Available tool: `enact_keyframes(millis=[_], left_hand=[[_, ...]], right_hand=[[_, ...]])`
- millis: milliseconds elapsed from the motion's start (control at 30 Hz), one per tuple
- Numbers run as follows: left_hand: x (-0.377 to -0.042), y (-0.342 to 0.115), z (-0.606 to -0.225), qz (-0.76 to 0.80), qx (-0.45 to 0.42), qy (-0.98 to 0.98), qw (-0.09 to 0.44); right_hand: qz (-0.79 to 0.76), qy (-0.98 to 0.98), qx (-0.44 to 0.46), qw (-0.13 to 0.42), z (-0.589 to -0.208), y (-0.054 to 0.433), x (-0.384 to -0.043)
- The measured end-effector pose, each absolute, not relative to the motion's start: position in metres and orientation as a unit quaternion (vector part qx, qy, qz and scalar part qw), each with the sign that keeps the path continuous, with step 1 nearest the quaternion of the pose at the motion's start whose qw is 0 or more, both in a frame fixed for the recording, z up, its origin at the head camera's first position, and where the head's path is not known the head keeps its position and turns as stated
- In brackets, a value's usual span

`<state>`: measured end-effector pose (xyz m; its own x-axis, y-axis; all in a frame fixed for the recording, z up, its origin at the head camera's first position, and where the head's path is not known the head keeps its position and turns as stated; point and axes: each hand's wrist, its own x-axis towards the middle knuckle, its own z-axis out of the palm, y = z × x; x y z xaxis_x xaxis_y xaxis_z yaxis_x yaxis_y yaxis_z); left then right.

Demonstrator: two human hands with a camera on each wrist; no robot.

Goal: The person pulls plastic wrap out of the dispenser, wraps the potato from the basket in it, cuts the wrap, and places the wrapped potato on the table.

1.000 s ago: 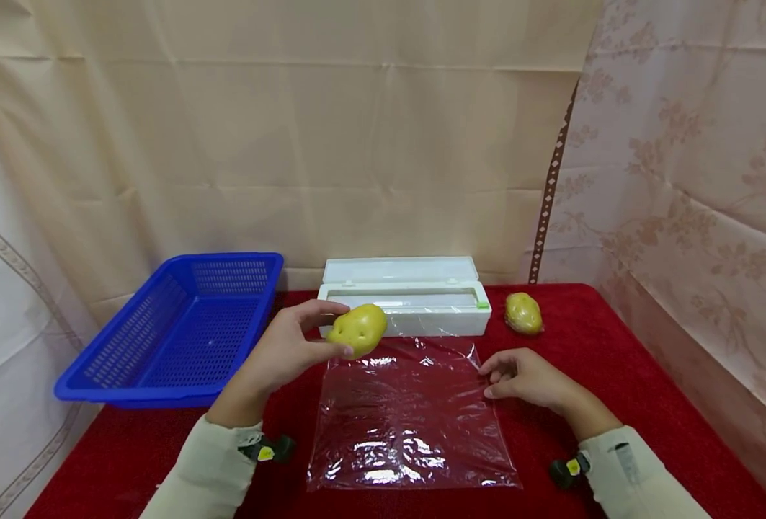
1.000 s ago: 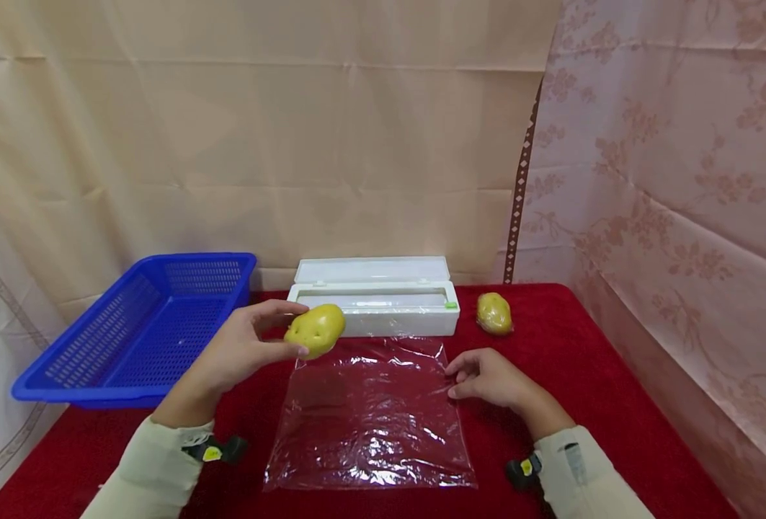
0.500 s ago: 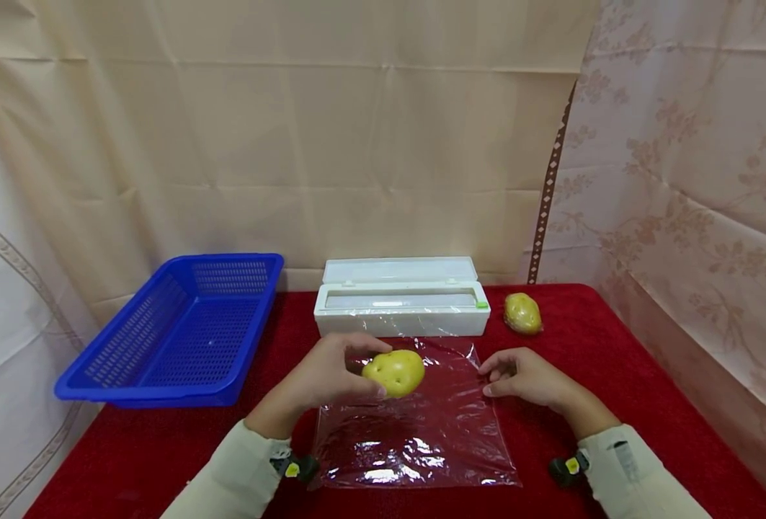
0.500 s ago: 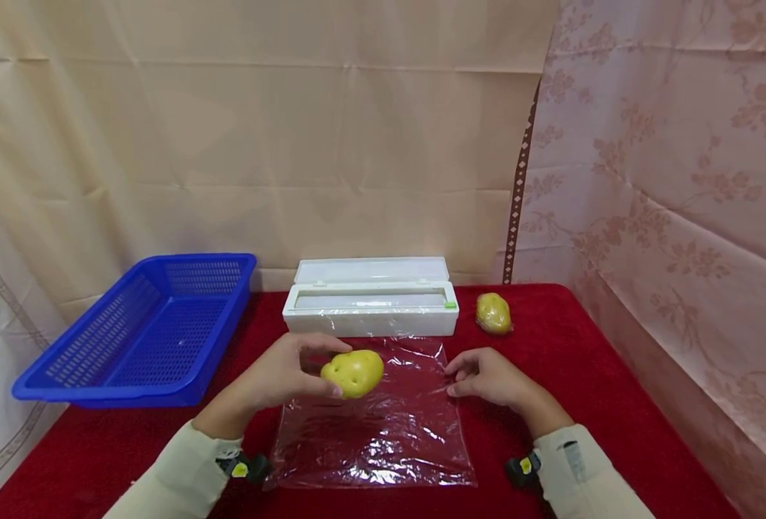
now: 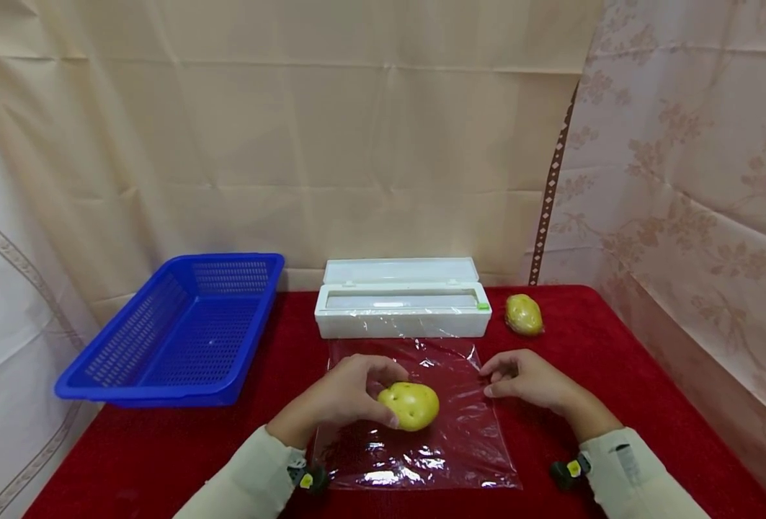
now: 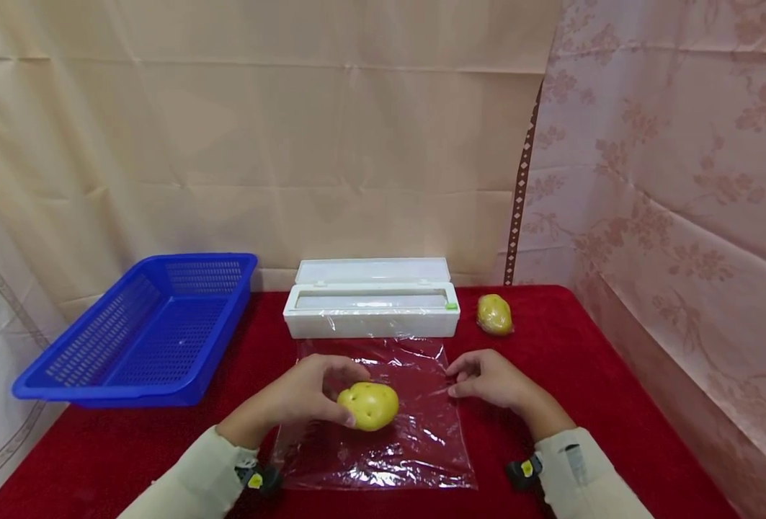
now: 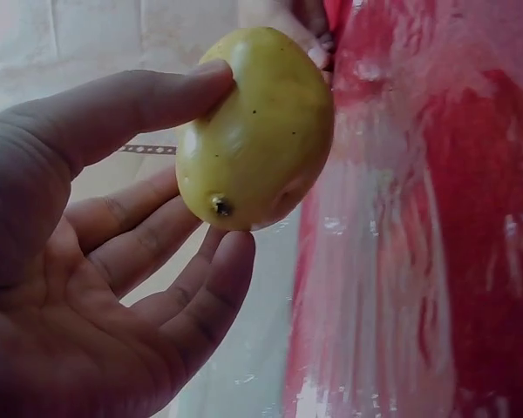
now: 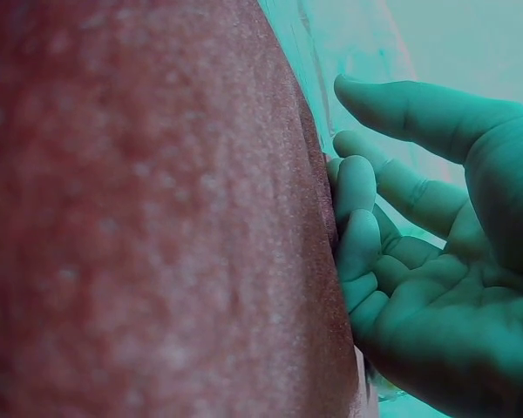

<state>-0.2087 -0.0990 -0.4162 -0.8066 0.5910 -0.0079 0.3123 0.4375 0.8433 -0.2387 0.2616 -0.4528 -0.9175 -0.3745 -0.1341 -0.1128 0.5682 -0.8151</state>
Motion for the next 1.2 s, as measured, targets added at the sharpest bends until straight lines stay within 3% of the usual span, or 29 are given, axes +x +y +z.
enact_keyframes(millis=[600, 1200], left_hand=[[-0.202, -0.098, -0.424, 0.431, 0.261, 0.841, 0.196], [-0.206, -0.095, -0.425, 0.445, 0.267, 0.83, 0.206]], right_hand=[[-0.454, 0.867, -0.147, 0.143, -0.459, 0.26, -0.24], [-0.441, 0.875, -0.149, 0.133, -0.455, 0.262, -0.239]])
